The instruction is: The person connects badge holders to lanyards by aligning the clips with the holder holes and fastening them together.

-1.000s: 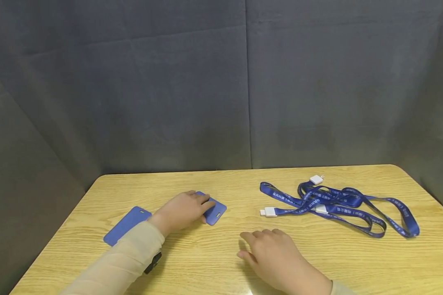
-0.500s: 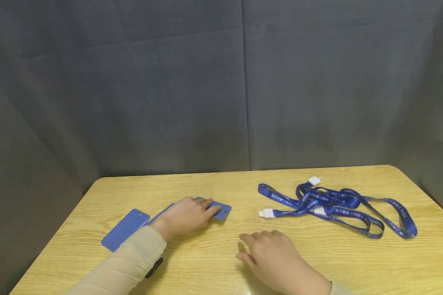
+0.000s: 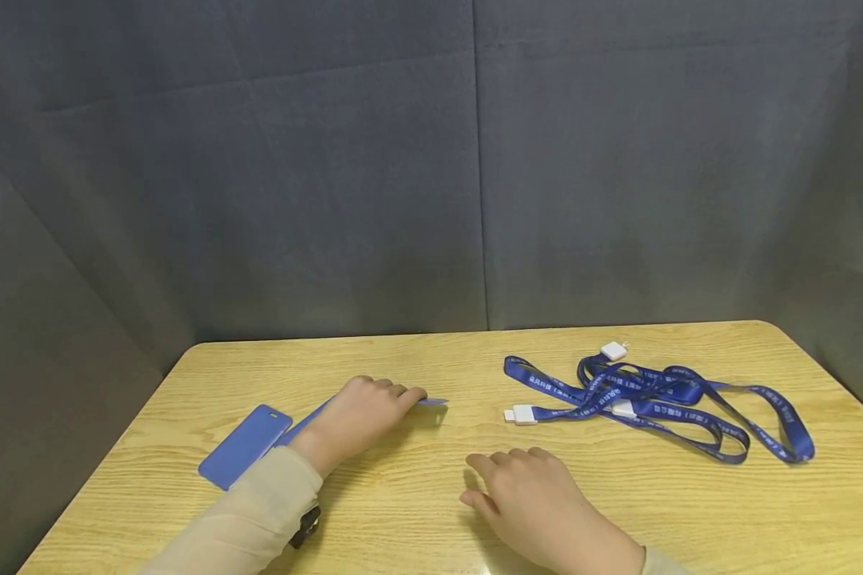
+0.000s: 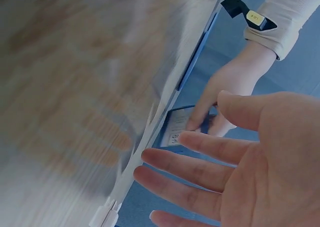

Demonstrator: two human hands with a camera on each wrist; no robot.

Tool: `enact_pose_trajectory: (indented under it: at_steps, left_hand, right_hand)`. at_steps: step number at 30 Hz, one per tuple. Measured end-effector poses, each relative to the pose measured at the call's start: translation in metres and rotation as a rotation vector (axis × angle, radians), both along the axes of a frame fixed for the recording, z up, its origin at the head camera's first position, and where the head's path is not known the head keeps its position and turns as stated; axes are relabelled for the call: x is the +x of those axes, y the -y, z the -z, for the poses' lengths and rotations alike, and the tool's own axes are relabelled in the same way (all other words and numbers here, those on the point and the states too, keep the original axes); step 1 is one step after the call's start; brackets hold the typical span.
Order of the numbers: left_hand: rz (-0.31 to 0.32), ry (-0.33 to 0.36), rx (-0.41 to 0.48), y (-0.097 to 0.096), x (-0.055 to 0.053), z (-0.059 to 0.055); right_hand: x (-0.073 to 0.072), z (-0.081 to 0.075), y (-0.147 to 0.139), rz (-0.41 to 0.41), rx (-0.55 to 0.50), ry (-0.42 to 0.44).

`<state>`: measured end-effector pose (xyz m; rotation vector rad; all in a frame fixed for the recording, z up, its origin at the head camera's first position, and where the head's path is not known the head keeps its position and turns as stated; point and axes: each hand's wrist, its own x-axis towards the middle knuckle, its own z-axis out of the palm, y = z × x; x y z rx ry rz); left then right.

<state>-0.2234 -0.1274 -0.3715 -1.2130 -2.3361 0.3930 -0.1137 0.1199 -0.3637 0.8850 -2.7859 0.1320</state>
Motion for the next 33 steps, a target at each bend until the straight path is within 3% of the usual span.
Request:
enact_pose_trajectory:
  at_steps: [5,10,16,20,25,33]
  left_hand:
    - [-0.022,0.007,0.169,-0.004,0.007,0.000]
    - [-0.106,0.055,0.361,-0.011,0.017,-0.008]
    - [-0.293,0.207,0.500,-0.018,0.027,-0.021]
    - [-0.364,0.311,0.555,-0.020,0.031,-0.025]
    - [-0.401,0.398,0.629,-0.022,0.034,-0.027]
    - [-0.380,0.544,0.740,-0.021,0.034,-0.030]
  right_hand:
    - [0.000,0.001,-0.001,0.003,0.003,0.008]
    - [0.001,0.003,-0.002,0.004,0.006,-0.001]
    - [0.001,0.003,-0.003,0.005,0.004,-0.028]
    - [0.000,0.000,-0.003,-0.002,-0.010,-0.019]
    - [-0.001,-0.002,-0.002,-0.007,-0.021,-0.005]
    - [-0.001,-0.002,-0.004,0.005,-0.026,-0.005]
